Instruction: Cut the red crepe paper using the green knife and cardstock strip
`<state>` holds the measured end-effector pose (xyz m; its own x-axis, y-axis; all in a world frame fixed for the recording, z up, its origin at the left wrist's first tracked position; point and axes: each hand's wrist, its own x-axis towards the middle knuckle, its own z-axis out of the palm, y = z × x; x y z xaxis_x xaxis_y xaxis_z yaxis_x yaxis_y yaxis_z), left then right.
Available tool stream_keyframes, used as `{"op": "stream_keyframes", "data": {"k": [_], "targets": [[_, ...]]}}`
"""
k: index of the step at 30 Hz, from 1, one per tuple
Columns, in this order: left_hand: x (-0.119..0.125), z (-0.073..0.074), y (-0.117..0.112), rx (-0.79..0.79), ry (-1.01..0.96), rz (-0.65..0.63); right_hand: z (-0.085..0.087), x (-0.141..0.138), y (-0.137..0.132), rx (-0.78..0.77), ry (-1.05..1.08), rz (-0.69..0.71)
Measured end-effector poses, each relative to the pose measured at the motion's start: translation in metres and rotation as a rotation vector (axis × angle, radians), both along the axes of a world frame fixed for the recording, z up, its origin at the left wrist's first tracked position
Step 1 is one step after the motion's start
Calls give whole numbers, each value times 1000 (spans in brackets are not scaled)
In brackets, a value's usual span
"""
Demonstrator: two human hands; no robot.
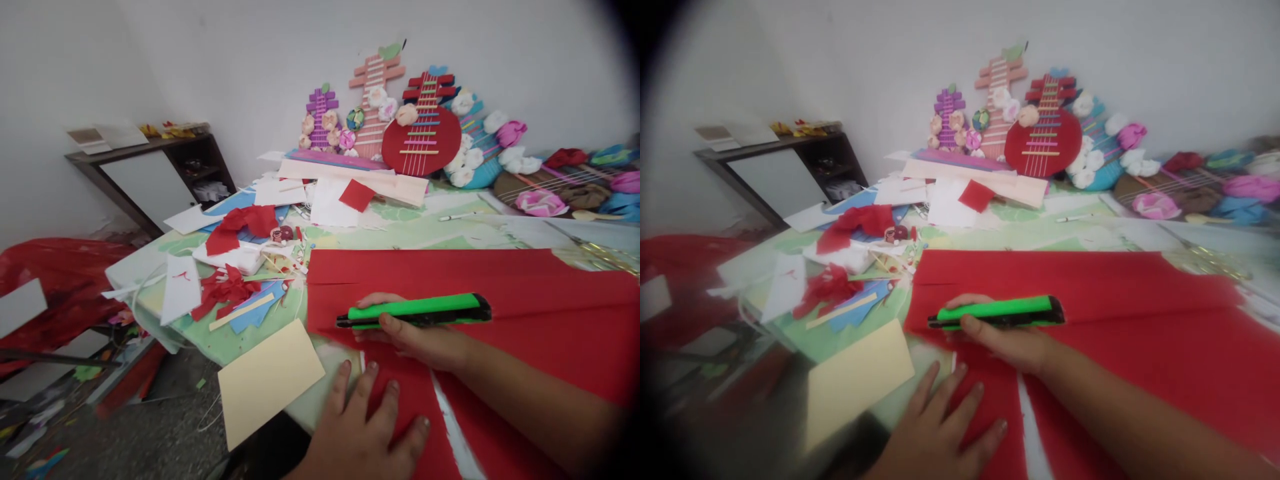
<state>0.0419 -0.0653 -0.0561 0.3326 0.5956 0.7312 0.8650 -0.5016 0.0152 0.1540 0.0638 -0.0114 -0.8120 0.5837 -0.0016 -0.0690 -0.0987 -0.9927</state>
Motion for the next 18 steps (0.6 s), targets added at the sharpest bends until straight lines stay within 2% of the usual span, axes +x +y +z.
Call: {"op": "stream_keyframes", "data": {"k": [2,4,11,13,16,18], "targets": [[0,1,0,25,14,0,2,3,3,185,-81,26],[1,2,1,59,33,-1,7,5,5,302,-129,32],[0,7,3,83,28,2,12,3,4,313,-113,9],[0,8,3,85,21,7,10,3,4,257,-120,2],[1,7,2,81,15,10,4,3,1,-2,-34,-28],[1,6,2,79,15,6,2,3,-1,-105,18,-8]]}}
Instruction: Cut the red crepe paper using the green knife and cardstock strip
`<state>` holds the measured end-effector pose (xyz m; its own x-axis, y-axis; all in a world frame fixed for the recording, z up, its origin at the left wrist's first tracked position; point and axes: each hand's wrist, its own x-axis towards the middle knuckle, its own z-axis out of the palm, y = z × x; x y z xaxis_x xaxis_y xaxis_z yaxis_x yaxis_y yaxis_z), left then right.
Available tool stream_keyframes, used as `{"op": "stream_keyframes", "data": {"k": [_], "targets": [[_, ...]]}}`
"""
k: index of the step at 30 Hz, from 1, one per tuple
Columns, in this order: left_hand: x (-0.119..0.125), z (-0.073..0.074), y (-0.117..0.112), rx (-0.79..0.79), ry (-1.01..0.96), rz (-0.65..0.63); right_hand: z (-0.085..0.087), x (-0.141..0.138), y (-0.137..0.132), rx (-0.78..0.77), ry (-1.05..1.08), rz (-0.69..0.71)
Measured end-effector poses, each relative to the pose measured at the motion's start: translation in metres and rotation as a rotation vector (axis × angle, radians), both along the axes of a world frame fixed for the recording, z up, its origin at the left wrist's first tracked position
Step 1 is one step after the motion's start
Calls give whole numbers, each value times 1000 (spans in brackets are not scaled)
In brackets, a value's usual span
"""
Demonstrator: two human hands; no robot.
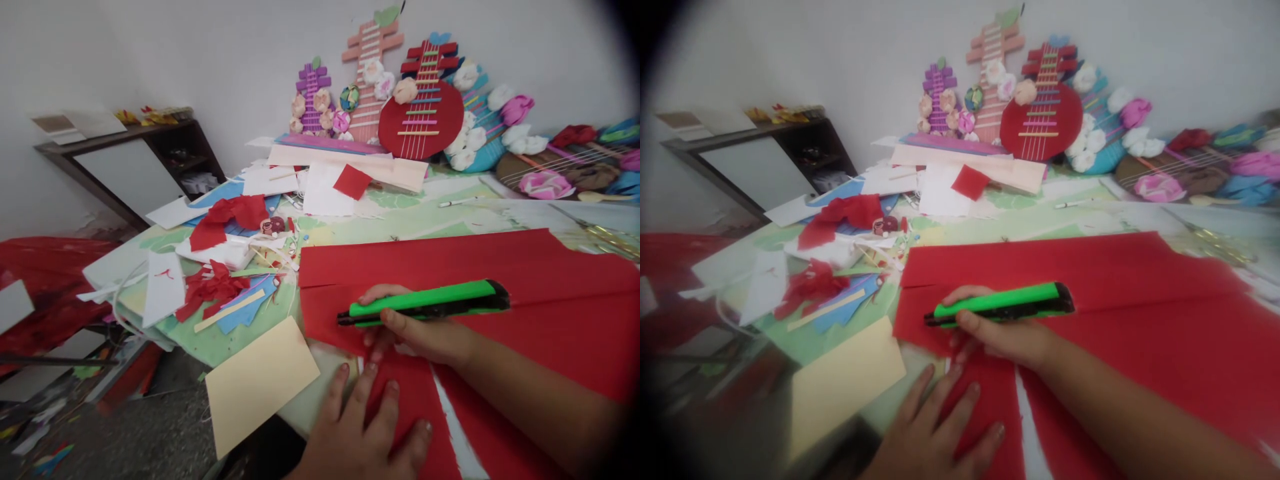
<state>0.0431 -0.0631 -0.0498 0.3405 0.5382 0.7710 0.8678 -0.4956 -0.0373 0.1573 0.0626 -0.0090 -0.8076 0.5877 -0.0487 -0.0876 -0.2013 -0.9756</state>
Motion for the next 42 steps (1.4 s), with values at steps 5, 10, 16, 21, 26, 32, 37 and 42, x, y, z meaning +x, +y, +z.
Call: {"op": "stream_keyframes", "data": {"k": [5,10,16,21,26,32,37,42], "targets": [[0,-2,-1,-39,-27,21,4,2,-3,237,-33,-150],[0,-1,-1,-42,-21,29,11,4,-3,206,-226,-243],[0,-1,-2,-80,12,39,57,10,-19,758,-345,-305],[1,-2,-1,-28,-47,43,72,8,-28,817,-345,-296],[2,-4,-1,-8,-40,44,30,11,-13,338,-373,-74],[0,-2,-4,-48,-19,27,7,14,-7,258,-295,-169],[1,-1,-7,-73,-2,35,14,16,-10,471,-296,-210],[1,0,-9,-86,-2,28,14,19,-7,512,-284,-71]]}}
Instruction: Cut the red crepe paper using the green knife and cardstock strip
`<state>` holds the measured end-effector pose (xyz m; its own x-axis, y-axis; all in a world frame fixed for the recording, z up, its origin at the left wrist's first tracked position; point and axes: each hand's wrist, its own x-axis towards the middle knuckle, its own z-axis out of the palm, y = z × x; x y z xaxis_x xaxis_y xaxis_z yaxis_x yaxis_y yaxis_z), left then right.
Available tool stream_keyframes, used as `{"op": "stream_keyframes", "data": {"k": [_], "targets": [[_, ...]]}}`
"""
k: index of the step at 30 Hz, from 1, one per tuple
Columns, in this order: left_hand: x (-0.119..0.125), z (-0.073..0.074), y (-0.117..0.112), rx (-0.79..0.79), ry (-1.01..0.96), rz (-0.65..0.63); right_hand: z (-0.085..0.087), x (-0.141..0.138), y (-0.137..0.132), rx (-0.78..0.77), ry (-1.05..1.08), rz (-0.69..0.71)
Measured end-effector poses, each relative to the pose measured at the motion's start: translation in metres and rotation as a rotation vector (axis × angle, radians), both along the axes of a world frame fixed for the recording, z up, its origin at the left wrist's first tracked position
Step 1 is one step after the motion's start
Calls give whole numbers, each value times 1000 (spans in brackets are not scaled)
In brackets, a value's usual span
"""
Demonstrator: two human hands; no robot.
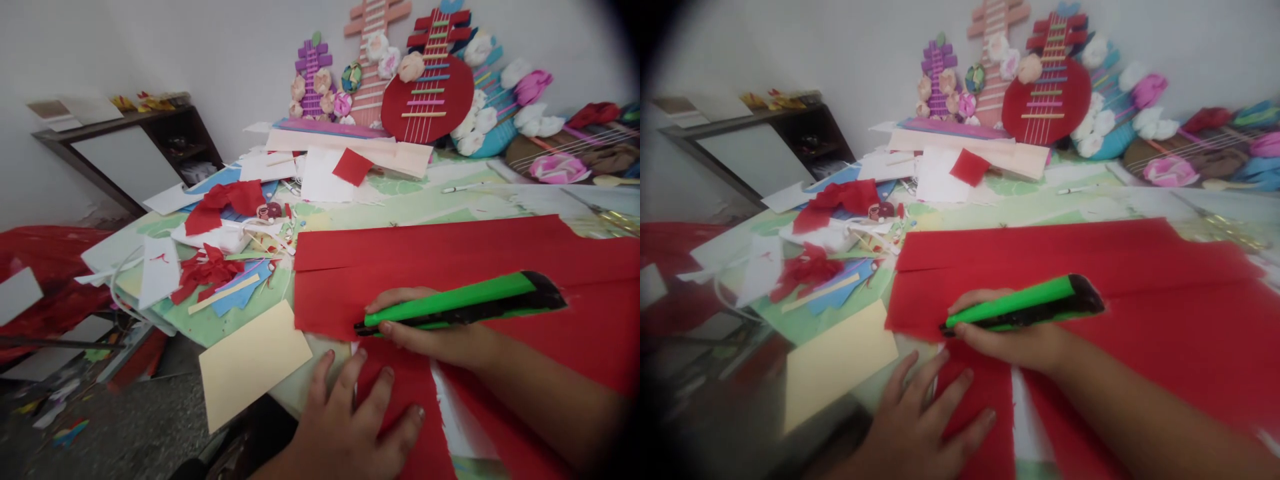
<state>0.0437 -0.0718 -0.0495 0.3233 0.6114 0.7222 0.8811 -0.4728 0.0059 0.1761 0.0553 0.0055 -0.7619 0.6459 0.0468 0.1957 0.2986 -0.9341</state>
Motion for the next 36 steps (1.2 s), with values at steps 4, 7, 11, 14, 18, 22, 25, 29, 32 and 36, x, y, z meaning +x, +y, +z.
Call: {"op": "stream_keyframes", "data": {"k": [4,7,11,14,18,22,25,29,32,36], "targets": [[0,1,1,-10,-6,-19,0,1,-1,16,54,-1],[0,0,1,3,-16,-17,1,2,-2,22,51,-9],[0,-1,1,6,-7,-9,2,2,-2,44,44,-14],[-1,-1,1,5,-1,-13,4,2,-2,69,24,6],[-1,-1,1,-12,7,-19,6,1,-2,92,12,35],[-1,-1,1,-19,8,-14,2,2,-1,64,38,-32],[-2,-1,1,-18,14,-22,-3,3,0,102,19,-20],[-2,-2,1,-28,25,-21,-6,4,1,178,0,43],[-2,-2,1,-34,22,-24,-1,4,0,186,-12,63],[-3,-3,0,-32,38,-29,3,6,-1,173,10,16]]}}
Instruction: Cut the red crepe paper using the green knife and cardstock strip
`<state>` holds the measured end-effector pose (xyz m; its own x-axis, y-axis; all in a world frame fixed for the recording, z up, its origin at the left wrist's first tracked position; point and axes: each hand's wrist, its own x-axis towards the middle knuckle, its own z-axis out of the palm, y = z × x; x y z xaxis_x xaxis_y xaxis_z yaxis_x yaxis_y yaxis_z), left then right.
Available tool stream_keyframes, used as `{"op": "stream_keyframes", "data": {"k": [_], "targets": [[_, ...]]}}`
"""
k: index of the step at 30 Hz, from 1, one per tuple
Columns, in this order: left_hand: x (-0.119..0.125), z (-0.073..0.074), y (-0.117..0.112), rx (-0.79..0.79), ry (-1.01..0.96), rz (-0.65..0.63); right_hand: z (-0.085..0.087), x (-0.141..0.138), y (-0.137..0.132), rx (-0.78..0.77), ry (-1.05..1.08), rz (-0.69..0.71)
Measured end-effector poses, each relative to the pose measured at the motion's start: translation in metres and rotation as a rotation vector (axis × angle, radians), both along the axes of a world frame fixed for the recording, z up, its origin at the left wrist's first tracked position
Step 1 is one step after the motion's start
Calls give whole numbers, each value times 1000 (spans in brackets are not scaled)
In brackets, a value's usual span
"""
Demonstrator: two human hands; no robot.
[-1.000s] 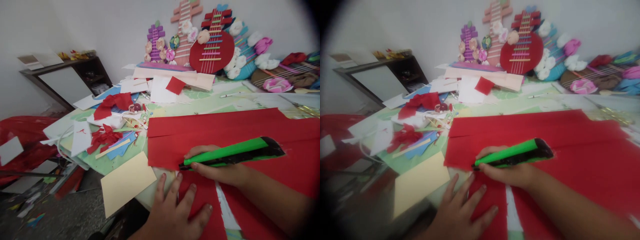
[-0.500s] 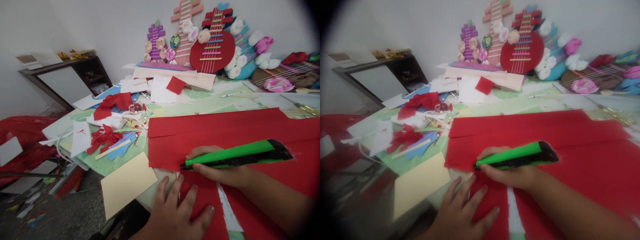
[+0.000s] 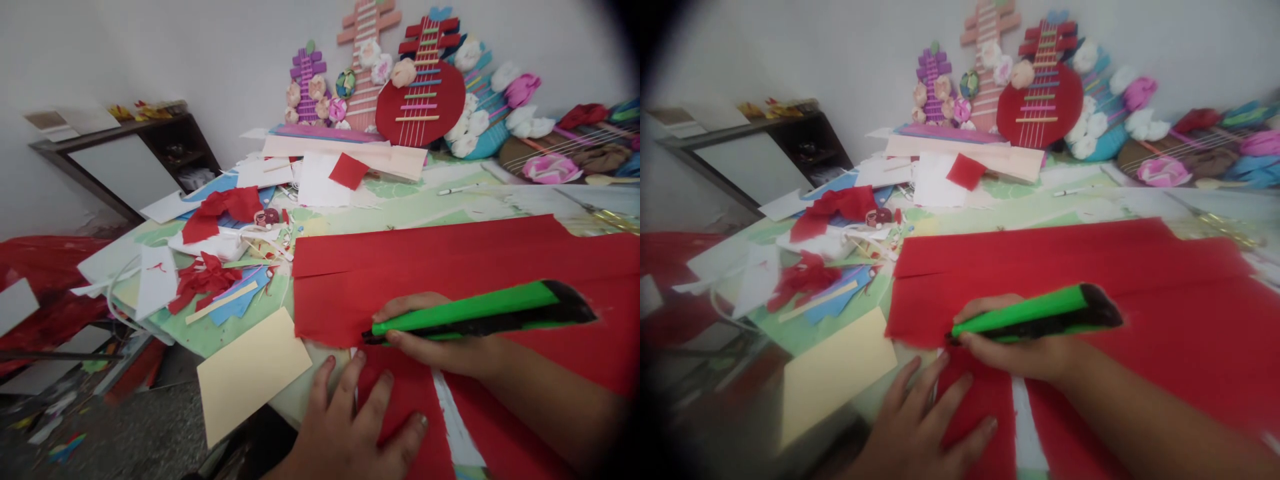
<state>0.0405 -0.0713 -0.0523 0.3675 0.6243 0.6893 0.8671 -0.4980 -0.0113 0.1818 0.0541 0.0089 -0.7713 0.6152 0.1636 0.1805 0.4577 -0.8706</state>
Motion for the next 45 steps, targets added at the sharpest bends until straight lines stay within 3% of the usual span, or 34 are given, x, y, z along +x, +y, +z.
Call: {"op": "stream_keyframes", "data": {"k": [10,19,27,33,41,45], "targets": [[-1,-1,1,11,9,-14,-18,5,1,255,5,9],[-2,-1,3,43,-8,-6,-11,6,3,377,-25,75],[-3,-1,3,39,9,-20,-10,10,7,331,-27,149],[-2,1,4,30,5,-6,9,7,7,304,-192,294],[-1,2,5,46,-5,1,9,16,8,326,-144,212],[-1,2,5,44,-5,7,11,14,8,308,-155,251]]}}
